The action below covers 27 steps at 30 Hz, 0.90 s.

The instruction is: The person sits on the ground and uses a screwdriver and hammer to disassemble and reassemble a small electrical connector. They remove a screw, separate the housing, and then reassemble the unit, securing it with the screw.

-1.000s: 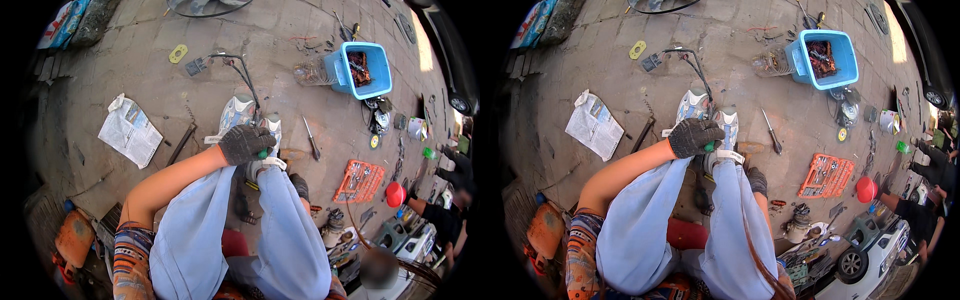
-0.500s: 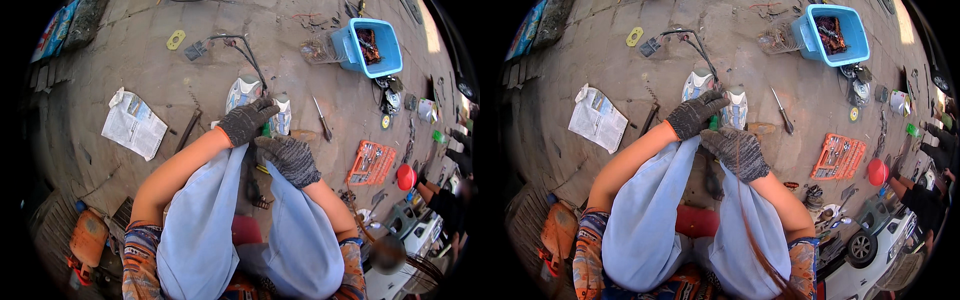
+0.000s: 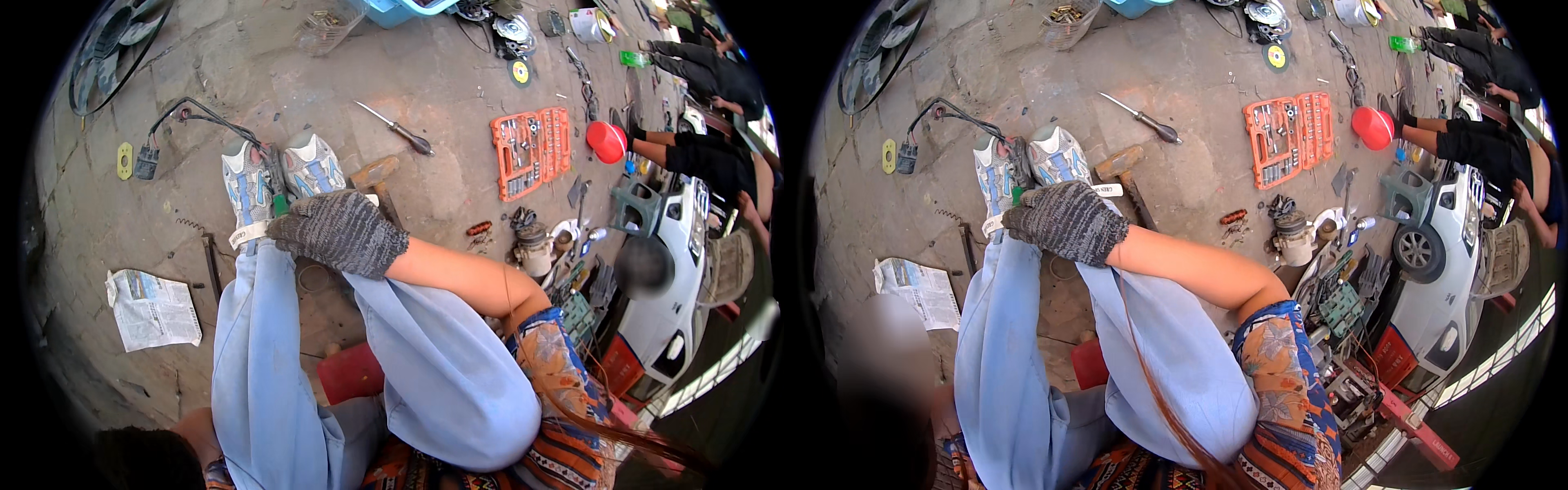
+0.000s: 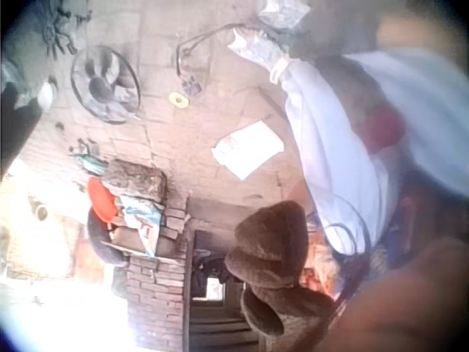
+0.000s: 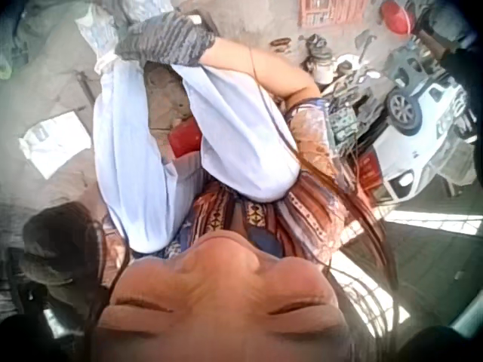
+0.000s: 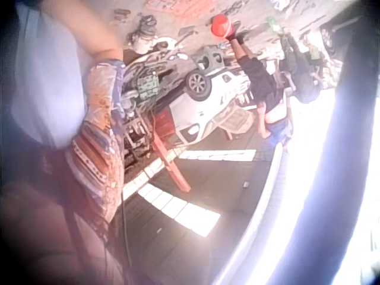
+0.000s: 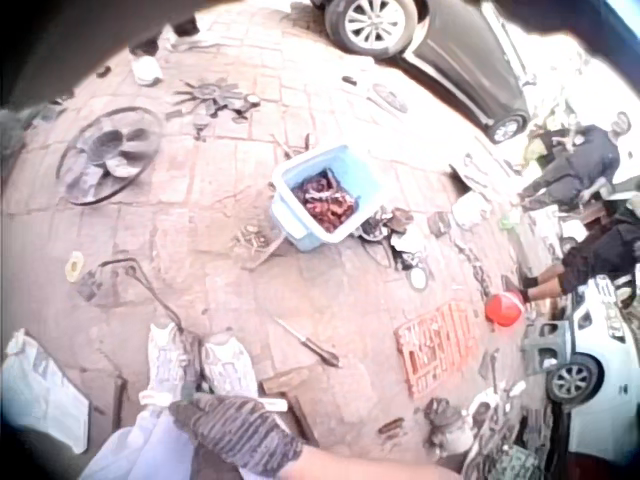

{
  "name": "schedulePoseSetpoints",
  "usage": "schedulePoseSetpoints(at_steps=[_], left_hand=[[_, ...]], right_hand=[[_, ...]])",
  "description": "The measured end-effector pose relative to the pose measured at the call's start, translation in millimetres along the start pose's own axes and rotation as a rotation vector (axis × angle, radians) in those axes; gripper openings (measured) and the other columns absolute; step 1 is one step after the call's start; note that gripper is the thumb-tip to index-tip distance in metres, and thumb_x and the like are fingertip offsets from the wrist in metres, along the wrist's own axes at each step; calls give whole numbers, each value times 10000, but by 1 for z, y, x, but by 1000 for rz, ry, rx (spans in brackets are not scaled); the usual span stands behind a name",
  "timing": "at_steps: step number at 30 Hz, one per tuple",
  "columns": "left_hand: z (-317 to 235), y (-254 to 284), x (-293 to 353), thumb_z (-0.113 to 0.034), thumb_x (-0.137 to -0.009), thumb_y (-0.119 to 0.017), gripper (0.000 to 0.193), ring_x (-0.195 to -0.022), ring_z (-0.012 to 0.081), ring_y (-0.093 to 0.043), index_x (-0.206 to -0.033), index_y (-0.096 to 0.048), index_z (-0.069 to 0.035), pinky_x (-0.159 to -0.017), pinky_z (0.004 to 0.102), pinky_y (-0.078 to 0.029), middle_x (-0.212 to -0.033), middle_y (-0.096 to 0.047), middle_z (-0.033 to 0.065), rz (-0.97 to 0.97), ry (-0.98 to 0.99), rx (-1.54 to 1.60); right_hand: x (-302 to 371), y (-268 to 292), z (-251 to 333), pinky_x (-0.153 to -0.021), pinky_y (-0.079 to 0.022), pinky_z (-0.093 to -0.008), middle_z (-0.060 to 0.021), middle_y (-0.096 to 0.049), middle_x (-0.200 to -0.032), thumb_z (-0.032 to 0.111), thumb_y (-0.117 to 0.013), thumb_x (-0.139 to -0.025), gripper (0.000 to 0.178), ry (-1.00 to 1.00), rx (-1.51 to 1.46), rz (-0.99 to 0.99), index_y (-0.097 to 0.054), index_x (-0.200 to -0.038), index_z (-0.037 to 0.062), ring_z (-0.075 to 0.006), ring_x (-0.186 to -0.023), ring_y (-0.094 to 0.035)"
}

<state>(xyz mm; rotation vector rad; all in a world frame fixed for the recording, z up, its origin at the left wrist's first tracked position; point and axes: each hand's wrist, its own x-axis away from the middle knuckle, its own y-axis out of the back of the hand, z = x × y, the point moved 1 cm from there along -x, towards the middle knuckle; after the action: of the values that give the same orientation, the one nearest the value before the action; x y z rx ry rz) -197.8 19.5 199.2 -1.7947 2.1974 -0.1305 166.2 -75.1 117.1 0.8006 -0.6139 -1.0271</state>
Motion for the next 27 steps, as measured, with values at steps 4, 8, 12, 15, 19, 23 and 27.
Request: schedulePoseSetpoints(at_steps=[4, 8, 12, 15, 19, 23, 27], left_hand=[[14, 1, 12, -175, -874, -607, 358, -1135, 235, -542, -1202, -570, -36, -938, 339, -441, -1300, -524, 142, -108, 4, -117], [9, 3, 23, -167, -876, -606, 370, -1142, 231, -537, -1219, -556, -37, -948, 333, -435, -1295, -525, 139, -178, -2, -210], [9, 11, 40, -158, -879, -604, 383, -1150, 227, -532, -1237, -542, -38, -958, 326, -429, -1290, -526, 137, -233, 5, -254], [-1, 19, 45, -152, -880, -604, 394, -1156, 225, -528, -1250, -532, -39, -966, 321, -425, -1286, -526, 135, -256, 6, -310], [-5, 14, 46, -143, -882, -602, 408, -1163, 221, -523, -1268, -518, -40, -976, 315, -419, -1281, -527, 132, -297, -3, -340], [4, -7, 38, -135, -884, -601, 423, -1171, 217, -518, -1286, -504, -41, -986, 308, -414, -1276, -527, 129, -284, 3, -366], [6, 3, 56, -126, -886, -600, 439, -1178, 214, -513, -1303, -490, -43, -997, 302, -408, -1271, -528, 127, -350, -21, -432]], right_hand=[[-1, 4, -1, -685, -524, -370, -75, -640, -977, 197, -540, -867, 307, -68, 5, 67, -604, -1166, 182, -228, -885, -646], [1, 6, -4, -683, -529, -374, -70, -666, -929, 244, -556, -872, 265, -114, -68, -51, -635, -1119, 188, -234, -848, -657], [3, 6, -4, -679, -530, -372, -72, -670, -935, 271, -559, -869, 266, -139, -83, -23, -647, -1107, 190, -235, -850, -659], [1, 3, -4, -698, -528, -365, -79, -670, -940, 291, -557, -871, 268, -137, -101, 36, -656, -1100, 193, -233, -870, -658], [-1, -5, -3, -723, -521, -366, -81, -670, -952, 288, -535, -892, 267, -89, -127, -53, -650, -1111, 189, -239, -872, -655], [8, 3, -12, -743, -517, -373, -79, -671, -958, 297, -533, -898, 275, -155, -176, -4, -645, -1120, 182, -240, -880, -654], [-3, 12, -2, -761, -517, -360, -65, -661, -1034, 312, -518, -897, 303, -222, -171, 143, -643, -1155, 217, -239, -890, -650]])
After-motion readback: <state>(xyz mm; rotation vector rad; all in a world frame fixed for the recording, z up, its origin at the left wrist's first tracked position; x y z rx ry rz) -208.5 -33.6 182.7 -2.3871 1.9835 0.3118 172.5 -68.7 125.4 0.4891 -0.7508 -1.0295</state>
